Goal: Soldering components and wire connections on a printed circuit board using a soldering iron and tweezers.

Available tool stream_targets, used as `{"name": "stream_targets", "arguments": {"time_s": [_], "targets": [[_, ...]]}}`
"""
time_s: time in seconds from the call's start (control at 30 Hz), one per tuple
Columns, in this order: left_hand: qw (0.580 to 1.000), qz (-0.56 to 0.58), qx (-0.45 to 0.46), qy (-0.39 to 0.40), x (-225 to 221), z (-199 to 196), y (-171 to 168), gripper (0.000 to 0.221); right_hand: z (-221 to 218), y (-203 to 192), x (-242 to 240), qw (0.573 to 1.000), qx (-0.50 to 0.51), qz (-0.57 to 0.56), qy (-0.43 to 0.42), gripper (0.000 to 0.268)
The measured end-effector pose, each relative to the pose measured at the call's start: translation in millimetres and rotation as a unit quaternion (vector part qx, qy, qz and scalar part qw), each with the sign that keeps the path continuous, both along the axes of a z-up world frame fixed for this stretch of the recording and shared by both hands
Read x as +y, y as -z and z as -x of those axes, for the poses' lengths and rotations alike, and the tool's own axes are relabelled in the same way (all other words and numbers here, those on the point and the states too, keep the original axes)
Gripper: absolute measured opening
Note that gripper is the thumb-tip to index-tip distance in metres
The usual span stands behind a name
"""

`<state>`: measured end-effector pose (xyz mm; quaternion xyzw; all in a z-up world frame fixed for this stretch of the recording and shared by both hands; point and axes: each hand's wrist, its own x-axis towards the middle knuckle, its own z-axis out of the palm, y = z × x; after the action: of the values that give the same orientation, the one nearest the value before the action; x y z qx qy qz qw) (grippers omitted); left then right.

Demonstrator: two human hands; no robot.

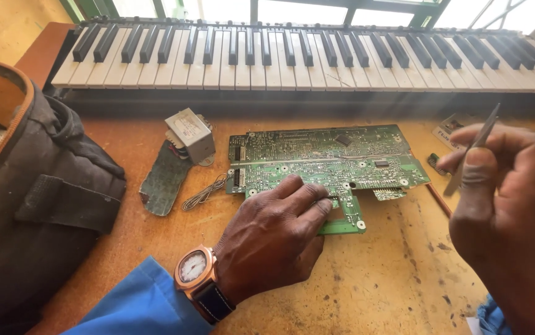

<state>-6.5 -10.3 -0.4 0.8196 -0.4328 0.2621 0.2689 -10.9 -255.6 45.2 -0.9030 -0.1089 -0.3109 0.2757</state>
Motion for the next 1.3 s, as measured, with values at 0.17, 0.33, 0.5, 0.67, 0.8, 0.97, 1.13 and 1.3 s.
{"name": "stream_targets", "arguments": {"time_s": [0.17,0.33,0.5,0.67,0.8,0.97,1.13,1.3], "targets": [[0.999,0.035,0.014,0.012,1,1,-1,0.026,8,8,-3,0.979,0.107,-0.145,-0.093,0.017],[0.999,0.028,0.025,0.014,1,0,0,0.025,14,13,-6,0.980,0.166,-0.087,-0.062,0.017],[0.998,0.045,0.032,0.018,2,0,-8,0.027,15,15,-7,0.970,0.215,-0.103,-0.049,0.021],[0.988,0.136,0.076,-0.003,7,9,-35,0.022,31,7,16,0.960,0.196,-0.192,-0.044,0.021],[0.966,0.219,0.131,-0.038,2,24,-56,0.023,36,9,31,0.962,0.224,-0.156,0.010,0.021],[0.904,0.352,0.200,-0.135,1,33,-67,0.036,30,21,46,0.978,0.114,-0.171,-0.041,0.021],[0.855,0.452,0.233,-0.101,-4,38,-65,0.034,25,19,57,0.980,0.118,-0.153,-0.042,0.016],[0.811,0.528,0.246,-0.055,-12,39,-50,0.038,24,11,75,0.944,0.142,-0.290,-0.060,0.029]]}}
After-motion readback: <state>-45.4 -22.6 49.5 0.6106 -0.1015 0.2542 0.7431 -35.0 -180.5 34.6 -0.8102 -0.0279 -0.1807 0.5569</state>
